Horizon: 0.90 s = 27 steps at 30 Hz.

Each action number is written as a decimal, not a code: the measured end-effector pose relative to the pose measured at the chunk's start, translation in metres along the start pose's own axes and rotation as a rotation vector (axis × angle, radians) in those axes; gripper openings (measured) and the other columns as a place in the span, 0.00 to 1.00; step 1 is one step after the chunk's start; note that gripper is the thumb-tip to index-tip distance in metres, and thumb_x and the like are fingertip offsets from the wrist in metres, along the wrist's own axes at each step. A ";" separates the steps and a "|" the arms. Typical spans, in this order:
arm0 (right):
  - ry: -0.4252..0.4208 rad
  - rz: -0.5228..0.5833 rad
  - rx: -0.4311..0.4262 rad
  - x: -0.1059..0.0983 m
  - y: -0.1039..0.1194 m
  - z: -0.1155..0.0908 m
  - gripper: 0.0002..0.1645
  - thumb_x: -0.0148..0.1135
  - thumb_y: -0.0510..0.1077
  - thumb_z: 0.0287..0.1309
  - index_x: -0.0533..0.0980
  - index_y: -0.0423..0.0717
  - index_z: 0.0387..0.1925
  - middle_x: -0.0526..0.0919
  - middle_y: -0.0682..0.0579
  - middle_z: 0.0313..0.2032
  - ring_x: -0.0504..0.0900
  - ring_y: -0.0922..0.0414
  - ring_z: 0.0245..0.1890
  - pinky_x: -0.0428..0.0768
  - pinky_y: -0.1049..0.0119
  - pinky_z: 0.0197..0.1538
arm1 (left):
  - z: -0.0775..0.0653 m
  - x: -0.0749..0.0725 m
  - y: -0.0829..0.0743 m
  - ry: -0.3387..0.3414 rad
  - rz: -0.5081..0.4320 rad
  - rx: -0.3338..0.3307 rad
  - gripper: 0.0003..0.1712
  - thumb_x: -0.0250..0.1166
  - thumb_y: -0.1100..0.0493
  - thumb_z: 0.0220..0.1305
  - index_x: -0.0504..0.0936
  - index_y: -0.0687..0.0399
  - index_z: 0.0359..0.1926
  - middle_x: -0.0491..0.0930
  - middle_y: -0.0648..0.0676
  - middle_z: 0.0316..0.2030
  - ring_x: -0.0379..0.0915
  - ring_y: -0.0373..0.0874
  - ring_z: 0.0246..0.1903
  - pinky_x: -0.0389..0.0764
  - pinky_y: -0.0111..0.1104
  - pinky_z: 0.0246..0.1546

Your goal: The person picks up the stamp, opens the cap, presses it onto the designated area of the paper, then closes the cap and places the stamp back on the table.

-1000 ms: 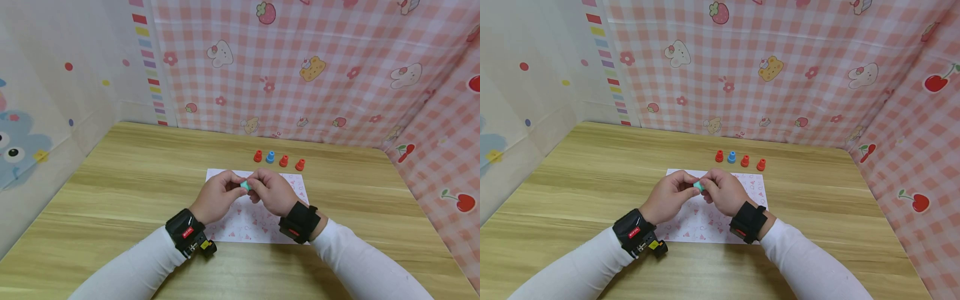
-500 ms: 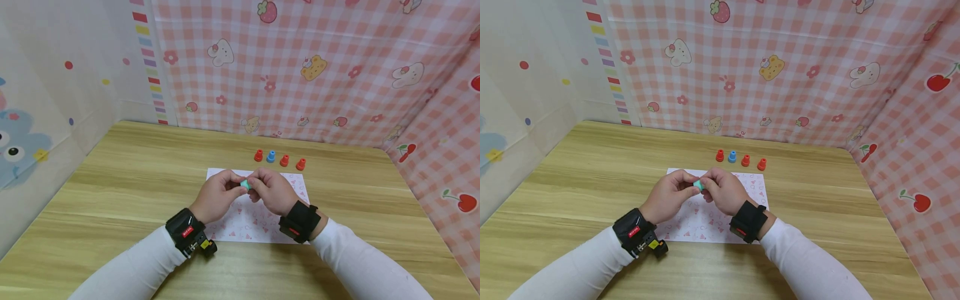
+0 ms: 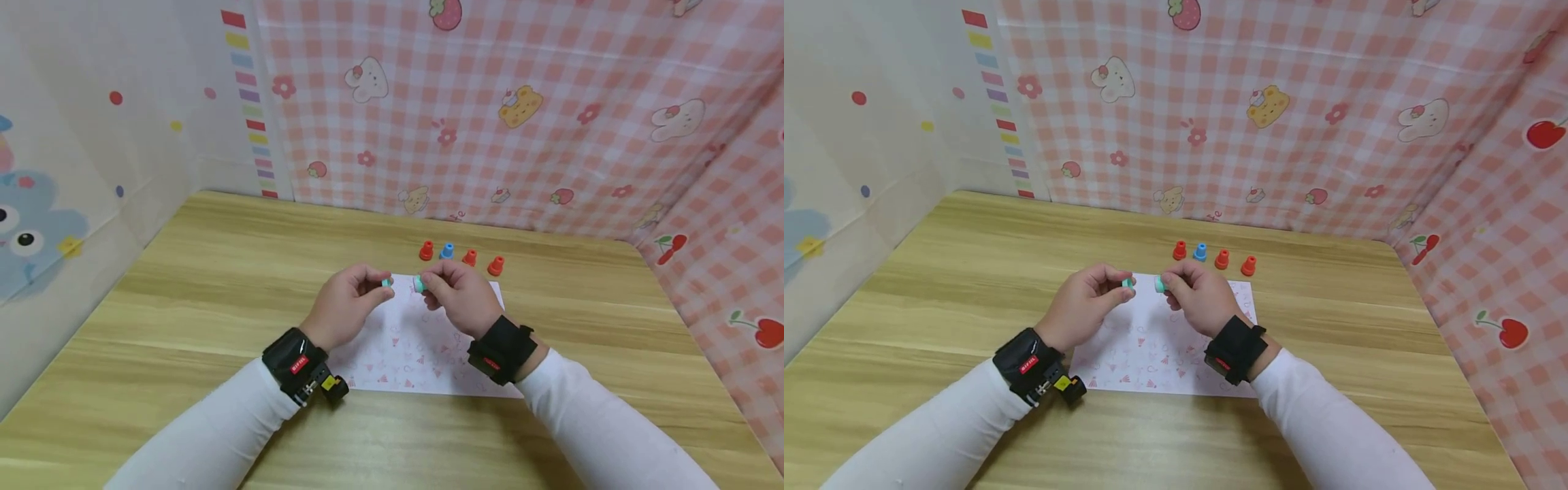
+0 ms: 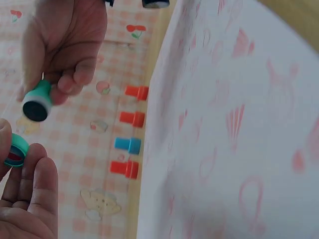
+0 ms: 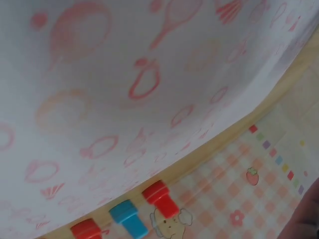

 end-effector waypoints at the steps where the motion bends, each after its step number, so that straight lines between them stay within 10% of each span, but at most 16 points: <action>1: -0.005 -0.010 0.000 -0.003 0.000 0.001 0.08 0.58 0.47 0.63 0.78 0.47 0.37 0.81 0.46 0.31 0.79 0.53 0.27 0.82 0.54 0.37 | 0.001 -0.002 0.001 -0.012 -0.002 -0.006 0.07 0.65 0.53 0.61 0.80 0.46 0.40 0.80 0.42 0.37 0.74 0.37 0.34 0.78 0.38 0.32; 12: 0.000 -0.332 0.051 -0.023 0.001 0.013 0.14 0.57 0.42 0.63 0.76 0.49 0.51 0.81 0.52 0.36 0.77 0.56 0.33 0.77 0.61 0.35 | 0.005 -0.016 0.005 -0.067 0.029 -0.023 0.09 0.65 0.52 0.61 0.79 0.44 0.43 0.78 0.43 0.36 0.71 0.40 0.32 0.77 0.38 0.32; 27: 0.224 -0.619 -0.041 0.006 -0.007 0.016 0.12 0.64 0.42 0.57 0.80 0.47 0.44 0.82 0.57 0.35 0.74 0.60 0.33 0.78 0.62 0.39 | 0.005 -0.020 0.007 -0.078 0.038 -0.028 0.09 0.65 0.54 0.61 0.78 0.45 0.43 0.78 0.44 0.35 0.71 0.40 0.32 0.77 0.38 0.31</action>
Point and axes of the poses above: each hand's wrist, its own z-axis towards the middle knuckle, its own x-axis out of the palm, y = z × x, the point moved 1 cm from there along z, towards the middle knuckle
